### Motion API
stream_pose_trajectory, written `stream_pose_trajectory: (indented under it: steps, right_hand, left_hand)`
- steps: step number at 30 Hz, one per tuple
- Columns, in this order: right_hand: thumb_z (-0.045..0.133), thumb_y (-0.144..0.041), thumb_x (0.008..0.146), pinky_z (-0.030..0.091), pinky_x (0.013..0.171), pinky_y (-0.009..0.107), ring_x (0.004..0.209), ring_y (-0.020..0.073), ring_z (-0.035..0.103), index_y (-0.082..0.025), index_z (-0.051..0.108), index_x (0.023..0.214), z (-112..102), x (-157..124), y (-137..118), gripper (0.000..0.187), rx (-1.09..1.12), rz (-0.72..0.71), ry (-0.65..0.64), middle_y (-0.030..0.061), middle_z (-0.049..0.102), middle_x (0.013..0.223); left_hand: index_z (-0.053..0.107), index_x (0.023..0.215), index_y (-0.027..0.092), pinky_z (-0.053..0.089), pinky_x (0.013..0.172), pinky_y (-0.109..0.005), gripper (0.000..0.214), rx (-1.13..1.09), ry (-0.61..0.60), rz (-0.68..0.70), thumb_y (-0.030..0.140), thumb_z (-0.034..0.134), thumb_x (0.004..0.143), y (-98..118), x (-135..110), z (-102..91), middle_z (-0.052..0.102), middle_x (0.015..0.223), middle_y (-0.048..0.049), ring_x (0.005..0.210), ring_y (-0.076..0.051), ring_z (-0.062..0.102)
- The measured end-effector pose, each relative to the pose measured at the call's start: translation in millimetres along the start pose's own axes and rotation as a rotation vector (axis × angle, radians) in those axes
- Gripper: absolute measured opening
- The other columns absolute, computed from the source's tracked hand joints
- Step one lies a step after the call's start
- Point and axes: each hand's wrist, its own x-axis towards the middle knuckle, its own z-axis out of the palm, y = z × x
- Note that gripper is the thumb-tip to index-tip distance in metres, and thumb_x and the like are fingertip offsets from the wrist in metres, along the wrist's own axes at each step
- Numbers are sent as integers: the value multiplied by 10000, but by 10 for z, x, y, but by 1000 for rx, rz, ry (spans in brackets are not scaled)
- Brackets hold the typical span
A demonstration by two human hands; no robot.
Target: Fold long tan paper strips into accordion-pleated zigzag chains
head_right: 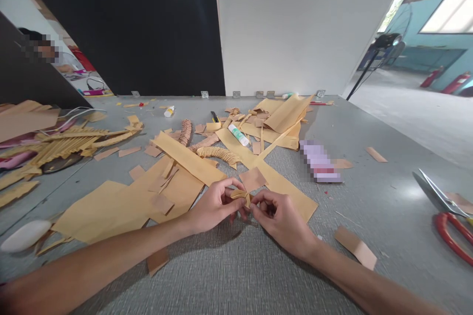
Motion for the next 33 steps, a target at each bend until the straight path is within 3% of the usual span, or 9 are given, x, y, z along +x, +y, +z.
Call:
stream_pose_trajectory:
  steps: [3, 6, 12, 19, 33]
  right_hand:
    - [612, -430, 949, 399, 556, 257, 607, 126, 487, -206, 611, 959, -8, -7, 7, 224, 61, -11, 64, -30, 532, 724]
    - [625, -496, 934, 470, 573, 269, 662, 142, 589, -216, 582, 1112, -15, -3, -6, 334, 134, -12, 69, 34, 637, 948]
    - [532, -488, 996, 495, 674, 313, 732, 186, 637, -189, 667, 835, -18, 13, -48, 365, 106, -25, -75, 43, 700, 773]
    - [560, -463, 985, 429, 610, 286, 670, 157, 564, -182, 696, 833, -15, 28, 0, 347, 57, -25, -15, 17, 660, 737]
    - [569, -444, 985, 477, 658, 294, 726, 174, 618, -184, 713, 861, -15, 26, 9, 322, 86, -33, -9, 27, 694, 791]
  left_hand:
    - [514, 1079, 181, 482, 549, -250, 305, -8, -23, -4, 419, 640, 936, 19, -4, -4, 746, 781, -89, 686, -195, 711]
    - [514, 1100, 185, 461, 543, -241, 347, 13, -63, -9, 455, 648, 928, 47, -14, -9, 749, 783, -84, 635, -166, 680]
    - [528, 1132, 190, 453, 535, -235, 393, 73, -96, -36, 484, 665, 910, 47, -35, -24, 756, 812, -83, 606, -145, 636]
    - [553, 1105, 177, 456, 533, -234, 331, 14, -132, -20, 483, 563, 978, 22, 1, -20, 748, 848, -98, 726, -199, 729]
    - [550, 1181, 168, 434, 487, -219, 430, -7, -163, -34, 504, 640, 927, -11, 18, -34, 753, 880, -108, 722, -215, 750]
